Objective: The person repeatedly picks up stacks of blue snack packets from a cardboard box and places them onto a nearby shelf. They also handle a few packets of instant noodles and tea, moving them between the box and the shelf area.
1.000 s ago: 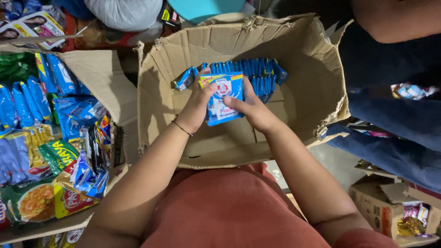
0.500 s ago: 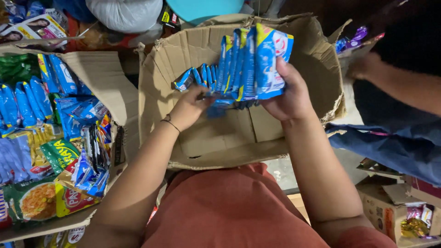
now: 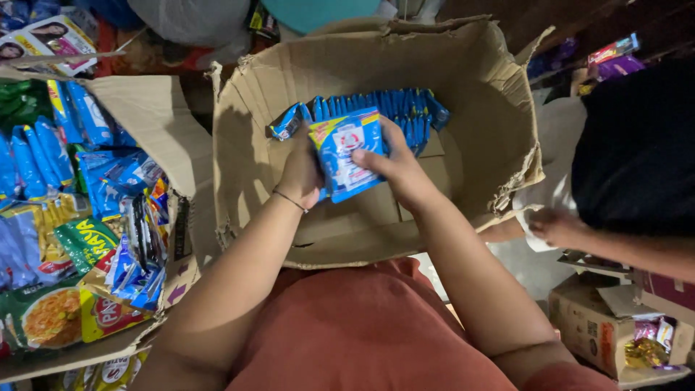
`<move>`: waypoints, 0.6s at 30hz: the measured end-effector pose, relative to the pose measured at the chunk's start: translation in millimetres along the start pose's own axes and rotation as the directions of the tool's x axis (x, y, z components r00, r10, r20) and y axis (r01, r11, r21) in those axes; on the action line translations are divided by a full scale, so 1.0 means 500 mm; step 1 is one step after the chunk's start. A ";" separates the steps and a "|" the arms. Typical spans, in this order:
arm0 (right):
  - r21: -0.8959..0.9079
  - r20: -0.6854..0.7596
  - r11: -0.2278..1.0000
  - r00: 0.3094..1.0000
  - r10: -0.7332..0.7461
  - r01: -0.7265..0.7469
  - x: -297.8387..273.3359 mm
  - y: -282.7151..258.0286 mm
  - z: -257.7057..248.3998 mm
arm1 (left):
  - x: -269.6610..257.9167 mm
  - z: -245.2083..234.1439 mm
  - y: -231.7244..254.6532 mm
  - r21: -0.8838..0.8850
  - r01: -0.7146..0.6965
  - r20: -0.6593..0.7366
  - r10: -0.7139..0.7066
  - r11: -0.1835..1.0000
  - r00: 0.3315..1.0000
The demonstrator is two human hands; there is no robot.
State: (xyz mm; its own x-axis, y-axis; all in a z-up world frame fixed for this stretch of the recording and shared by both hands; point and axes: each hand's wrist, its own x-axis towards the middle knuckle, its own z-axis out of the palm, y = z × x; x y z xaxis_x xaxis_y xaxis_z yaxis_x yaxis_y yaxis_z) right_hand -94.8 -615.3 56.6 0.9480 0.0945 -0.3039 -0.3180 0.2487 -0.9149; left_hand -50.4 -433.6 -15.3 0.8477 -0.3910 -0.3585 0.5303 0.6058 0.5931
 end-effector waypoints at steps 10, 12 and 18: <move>0.383 0.265 0.911 0.963 0.049 -0.152 0.050 0.006 -0.061 | -0.031 -0.008 0.032 -0.053 -0.030 0.266 0.043 0.998 0.963; 0.434 0.305 0.885 0.952 0.032 -0.169 0.044 -0.018 -0.063 | -0.047 -0.021 0.059 -0.029 -0.052 0.354 0.059 0.998 0.933; 0.460 0.338 0.883 0.938 -0.076 -0.094 0.039 -0.076 -0.070 | -0.052 -0.041 0.094 0.728 -0.375 0.494 -0.060 0.574 0.867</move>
State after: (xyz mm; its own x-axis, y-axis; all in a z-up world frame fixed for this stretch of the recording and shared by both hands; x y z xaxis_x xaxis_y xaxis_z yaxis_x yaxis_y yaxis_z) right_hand -63.9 -656.8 75.9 0.9098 0.3955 -0.1257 -0.3751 0.6543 -0.6567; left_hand -47.3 -380.6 7.1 0.6962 -0.7178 0.0094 -0.0243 -0.0105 0.9997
